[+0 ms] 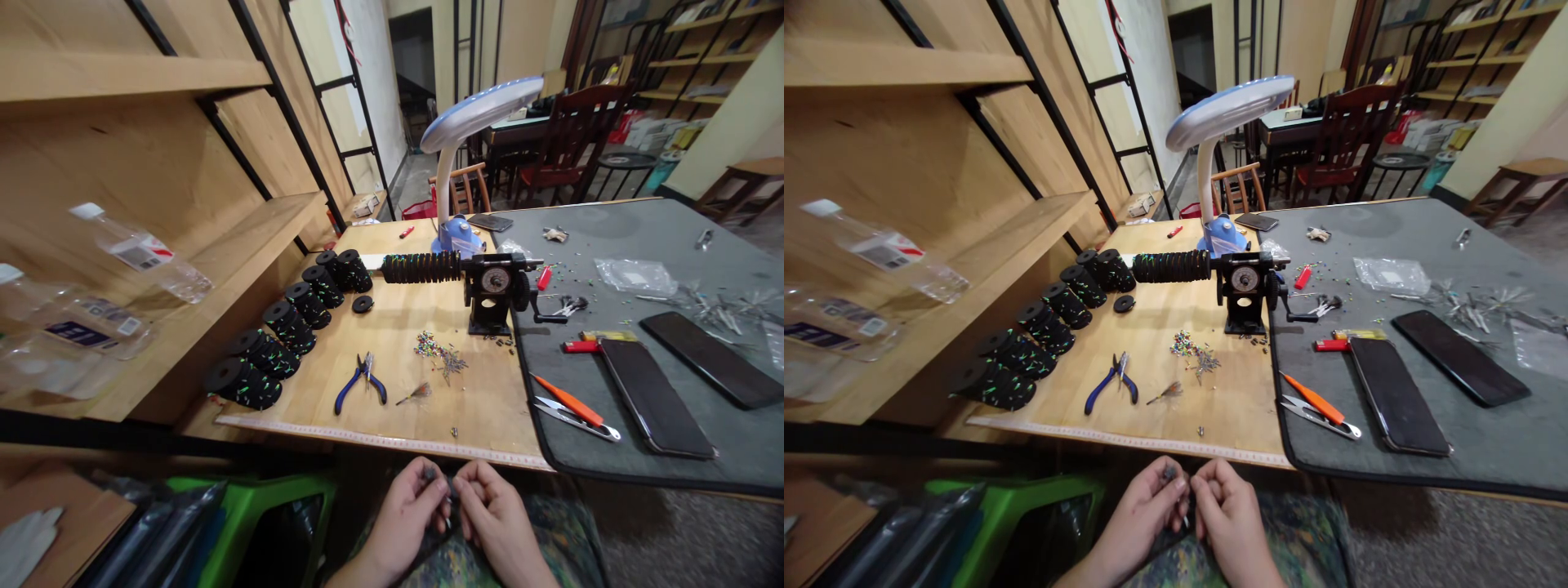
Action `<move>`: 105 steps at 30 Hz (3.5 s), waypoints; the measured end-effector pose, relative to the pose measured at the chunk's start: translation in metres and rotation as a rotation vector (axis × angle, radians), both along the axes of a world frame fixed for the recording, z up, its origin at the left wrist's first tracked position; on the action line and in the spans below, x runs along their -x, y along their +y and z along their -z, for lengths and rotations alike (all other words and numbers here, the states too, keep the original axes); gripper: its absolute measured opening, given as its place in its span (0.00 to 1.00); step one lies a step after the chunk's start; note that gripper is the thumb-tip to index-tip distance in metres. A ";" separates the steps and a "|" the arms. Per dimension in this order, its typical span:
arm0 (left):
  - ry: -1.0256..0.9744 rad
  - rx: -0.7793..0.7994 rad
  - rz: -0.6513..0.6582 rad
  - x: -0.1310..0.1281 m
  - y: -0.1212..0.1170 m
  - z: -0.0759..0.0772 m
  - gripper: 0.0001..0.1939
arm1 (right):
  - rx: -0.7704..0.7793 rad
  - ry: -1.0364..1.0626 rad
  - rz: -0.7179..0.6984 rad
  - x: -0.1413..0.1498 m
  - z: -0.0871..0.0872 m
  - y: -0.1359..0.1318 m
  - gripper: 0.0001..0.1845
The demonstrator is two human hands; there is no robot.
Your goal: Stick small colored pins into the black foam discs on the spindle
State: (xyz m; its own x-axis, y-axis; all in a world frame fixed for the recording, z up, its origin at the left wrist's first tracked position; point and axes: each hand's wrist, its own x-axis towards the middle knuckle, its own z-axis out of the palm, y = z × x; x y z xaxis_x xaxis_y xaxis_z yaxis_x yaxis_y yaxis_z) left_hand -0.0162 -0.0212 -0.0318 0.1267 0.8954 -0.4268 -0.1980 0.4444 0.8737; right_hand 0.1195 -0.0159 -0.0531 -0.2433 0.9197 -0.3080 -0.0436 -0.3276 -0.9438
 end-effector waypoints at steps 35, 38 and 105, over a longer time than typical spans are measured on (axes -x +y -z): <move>0.058 -0.021 0.005 -0.007 0.001 -0.010 0.21 | 0.097 0.157 0.002 0.008 0.009 0.009 0.25; 0.104 -0.073 -0.005 -0.006 0.000 -0.009 0.19 | 0.052 0.094 -0.025 0.003 0.007 0.008 0.23; 0.539 -0.356 -0.117 0.040 0.022 -0.032 0.16 | -0.171 -0.065 -0.165 -0.011 -0.018 0.004 0.12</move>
